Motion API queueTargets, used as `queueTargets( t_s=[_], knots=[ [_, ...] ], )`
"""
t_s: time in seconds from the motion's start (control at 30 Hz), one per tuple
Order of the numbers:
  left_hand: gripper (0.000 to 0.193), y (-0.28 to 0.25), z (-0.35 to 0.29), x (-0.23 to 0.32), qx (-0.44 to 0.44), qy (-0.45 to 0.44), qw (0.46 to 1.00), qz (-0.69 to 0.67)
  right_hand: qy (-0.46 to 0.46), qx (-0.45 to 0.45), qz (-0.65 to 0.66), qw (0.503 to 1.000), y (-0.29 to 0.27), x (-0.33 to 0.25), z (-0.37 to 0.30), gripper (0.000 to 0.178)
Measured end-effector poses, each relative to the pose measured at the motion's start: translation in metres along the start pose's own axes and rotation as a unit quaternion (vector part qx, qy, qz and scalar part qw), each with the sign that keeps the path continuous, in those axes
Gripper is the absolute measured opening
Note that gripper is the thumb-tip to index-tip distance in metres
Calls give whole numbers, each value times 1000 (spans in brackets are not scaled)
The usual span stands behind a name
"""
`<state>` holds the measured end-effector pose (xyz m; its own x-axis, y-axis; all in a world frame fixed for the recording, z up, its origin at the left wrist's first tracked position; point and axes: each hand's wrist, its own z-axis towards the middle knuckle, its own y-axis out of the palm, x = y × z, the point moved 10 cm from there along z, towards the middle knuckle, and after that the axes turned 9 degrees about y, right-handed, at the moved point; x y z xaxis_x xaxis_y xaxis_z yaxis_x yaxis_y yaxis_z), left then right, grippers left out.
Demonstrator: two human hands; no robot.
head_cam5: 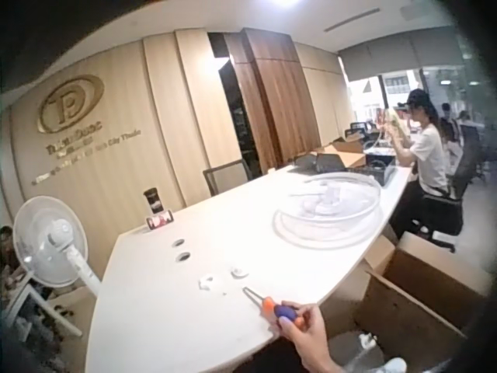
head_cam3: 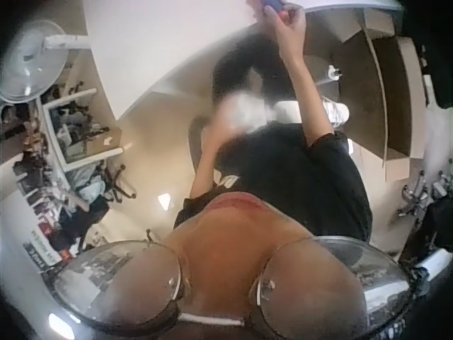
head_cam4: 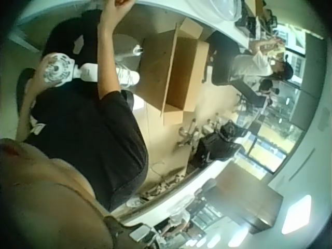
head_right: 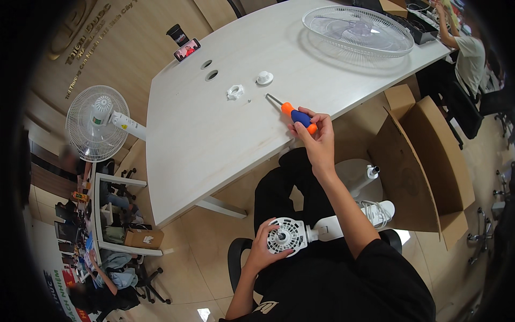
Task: Repairing or assembling a white electric fan motor using a screwdriver.
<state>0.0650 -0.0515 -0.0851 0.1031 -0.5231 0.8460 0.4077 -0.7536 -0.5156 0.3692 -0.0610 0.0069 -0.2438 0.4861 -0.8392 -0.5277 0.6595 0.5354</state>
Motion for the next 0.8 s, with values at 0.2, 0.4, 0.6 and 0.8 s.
queueTargets(
  t_s=[0.2,0.4,0.6,0.8],
  knots=[
    [77,-1,-3,2,12,22,1000,6,13,10,11,1000,-6,-15,-17,29],
    [80,-4,1,-5,21,48,998,16,-29,-2,-54,998,-12,-72,-51,24],
    [77,-7,6,2,26,17,999,-16,-26,-5,-140,990,-36,-109,-111,21],
    [82,-9,1,7,25,15,999,-31,14,-54,-199,978,-49,-108,-165,24]
  ],
)
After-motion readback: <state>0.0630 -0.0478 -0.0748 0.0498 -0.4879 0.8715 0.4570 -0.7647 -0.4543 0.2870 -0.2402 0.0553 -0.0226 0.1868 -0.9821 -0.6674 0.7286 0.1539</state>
